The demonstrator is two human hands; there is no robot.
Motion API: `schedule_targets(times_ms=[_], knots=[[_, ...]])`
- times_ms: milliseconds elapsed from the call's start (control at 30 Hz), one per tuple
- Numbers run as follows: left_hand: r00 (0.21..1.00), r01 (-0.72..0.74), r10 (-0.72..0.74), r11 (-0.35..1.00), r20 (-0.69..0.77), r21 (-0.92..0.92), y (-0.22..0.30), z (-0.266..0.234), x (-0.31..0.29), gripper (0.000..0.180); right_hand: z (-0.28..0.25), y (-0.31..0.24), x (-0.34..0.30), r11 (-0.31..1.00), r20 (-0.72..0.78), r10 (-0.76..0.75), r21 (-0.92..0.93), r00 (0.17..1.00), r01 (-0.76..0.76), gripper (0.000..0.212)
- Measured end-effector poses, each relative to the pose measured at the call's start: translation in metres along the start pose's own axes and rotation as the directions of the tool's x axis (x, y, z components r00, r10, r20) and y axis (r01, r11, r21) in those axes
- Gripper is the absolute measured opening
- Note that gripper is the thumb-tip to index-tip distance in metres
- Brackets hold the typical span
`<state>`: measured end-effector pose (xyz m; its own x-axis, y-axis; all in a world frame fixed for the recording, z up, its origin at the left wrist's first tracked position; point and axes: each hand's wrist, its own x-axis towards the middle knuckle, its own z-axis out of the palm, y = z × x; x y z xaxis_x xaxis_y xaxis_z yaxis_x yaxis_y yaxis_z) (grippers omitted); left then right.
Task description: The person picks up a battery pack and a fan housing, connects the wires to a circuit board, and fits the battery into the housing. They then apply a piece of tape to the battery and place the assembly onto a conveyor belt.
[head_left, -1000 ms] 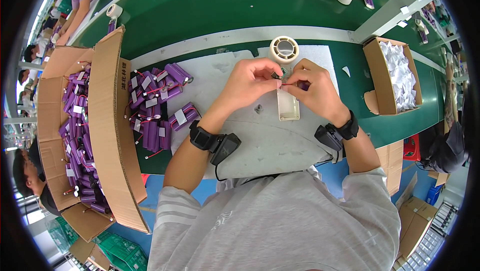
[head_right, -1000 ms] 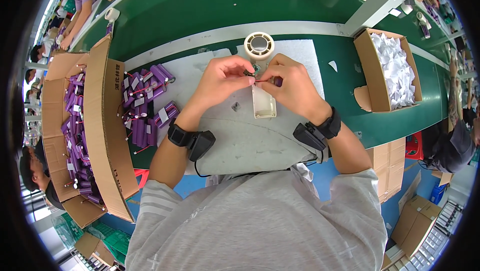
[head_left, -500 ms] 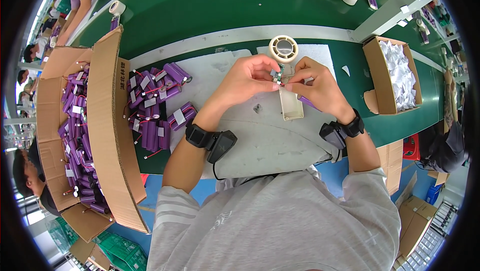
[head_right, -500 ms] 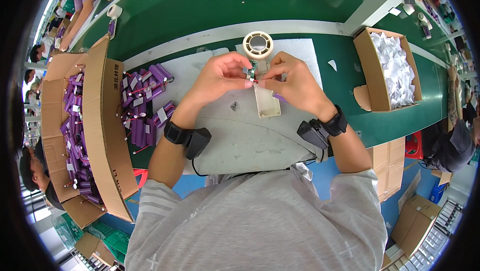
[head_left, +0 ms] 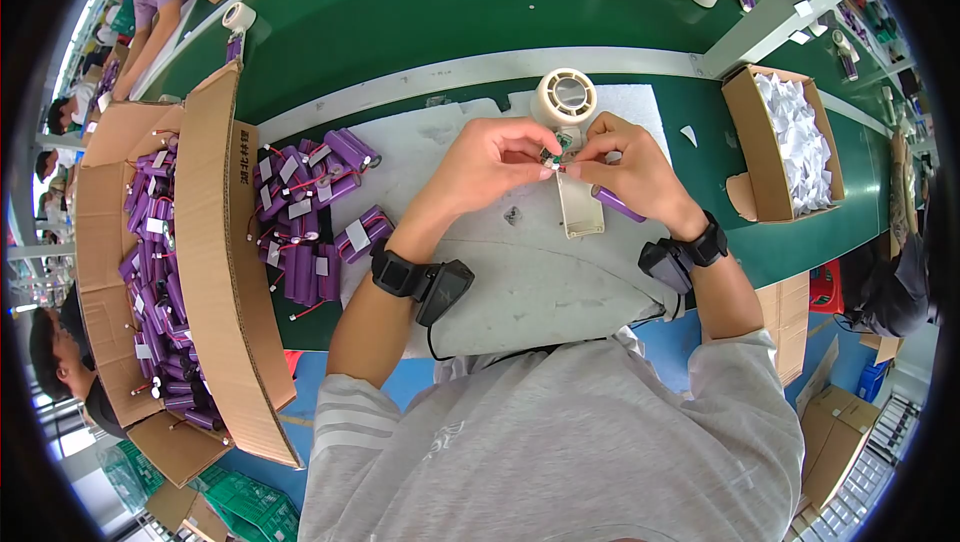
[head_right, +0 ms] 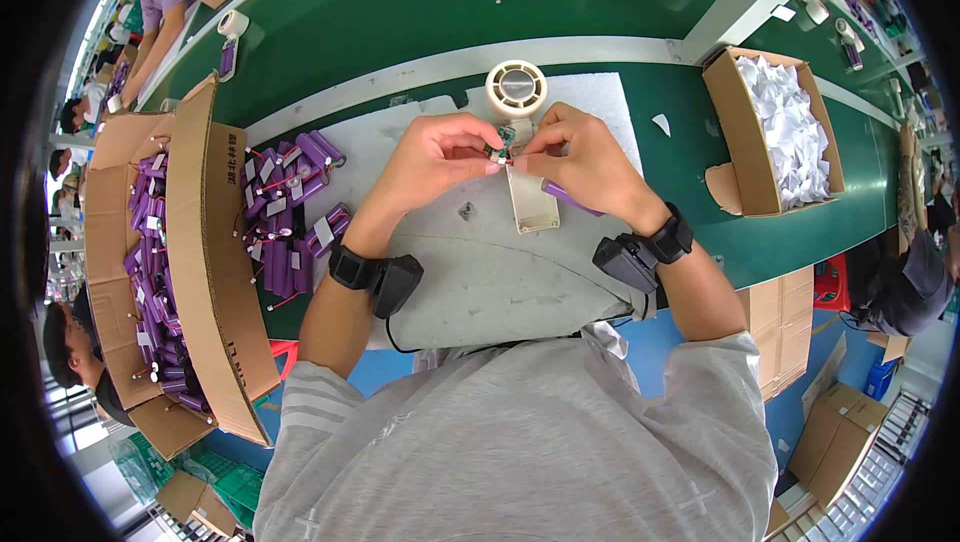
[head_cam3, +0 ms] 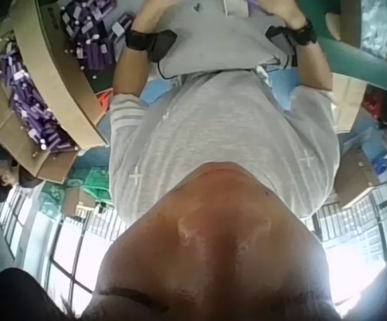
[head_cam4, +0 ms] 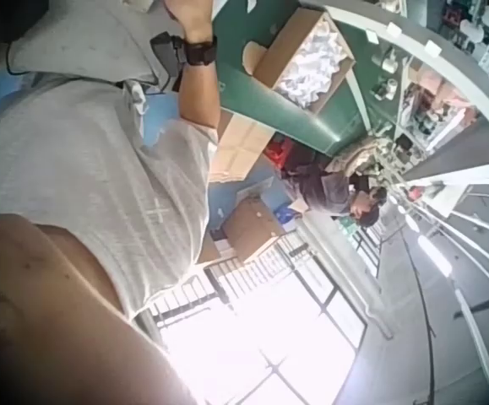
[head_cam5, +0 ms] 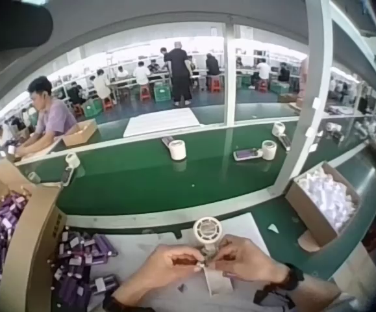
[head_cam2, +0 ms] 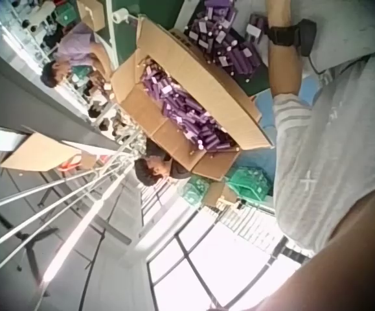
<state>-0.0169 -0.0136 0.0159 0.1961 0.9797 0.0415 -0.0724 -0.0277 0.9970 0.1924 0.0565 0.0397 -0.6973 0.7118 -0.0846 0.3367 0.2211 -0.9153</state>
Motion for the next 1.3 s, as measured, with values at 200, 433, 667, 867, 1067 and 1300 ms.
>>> schedule_targets(times_ms=[200, 433, 667, 867, 1067, 1300], knots=[[0.998, -0.055, 0.06, 0.955, -0.007, 0.292, 0.006, 0.003, -0.002, 0.029, -0.002, 0.001, 0.002, 0.997, 0.022, 0.035, 0.064, 0.999, -0.037, 0.012], [0.984, -0.136, 0.168, 0.926, -0.064, 0.352, 0.01, 0.011, 0.0, 0.032, -0.001, 0.009, 0.003, 0.994, 0.025, 0.023, 0.102, 0.999, -0.025, 0.013], [0.975, -0.136, 0.183, 0.941, -0.128, 0.311, 0.003, 0.011, 0.001, 0.033, 0.011, -0.001, -0.003, 0.991, -0.09, -0.134, -0.007, 0.987, 0.134, 0.008], [0.96, -0.165, 0.235, 0.914, -0.153, 0.37, 0.003, 0.013, 0.002, 0.035, 0.019, 0.005, -0.002, 0.963, -0.198, -0.26, -0.128, 0.945, 0.238, 0.014], [0.959, -0.161, 0.231, 0.921, -0.165, 0.354, 0.004, 0.015, 0.002, 0.035, 0.021, -0.005, -0.003, 0.974, -0.219, -0.213, -0.122, 0.952, 0.19, 0.026], [0.974, -0.054, 0.117, 0.951, -0.195, 0.304, -0.002, 0.011, -0.001, 0.025, 0.021, 0.0, 0.001, 0.938, -0.253, -0.307, -0.244, 0.917, 0.247, 0.033]])
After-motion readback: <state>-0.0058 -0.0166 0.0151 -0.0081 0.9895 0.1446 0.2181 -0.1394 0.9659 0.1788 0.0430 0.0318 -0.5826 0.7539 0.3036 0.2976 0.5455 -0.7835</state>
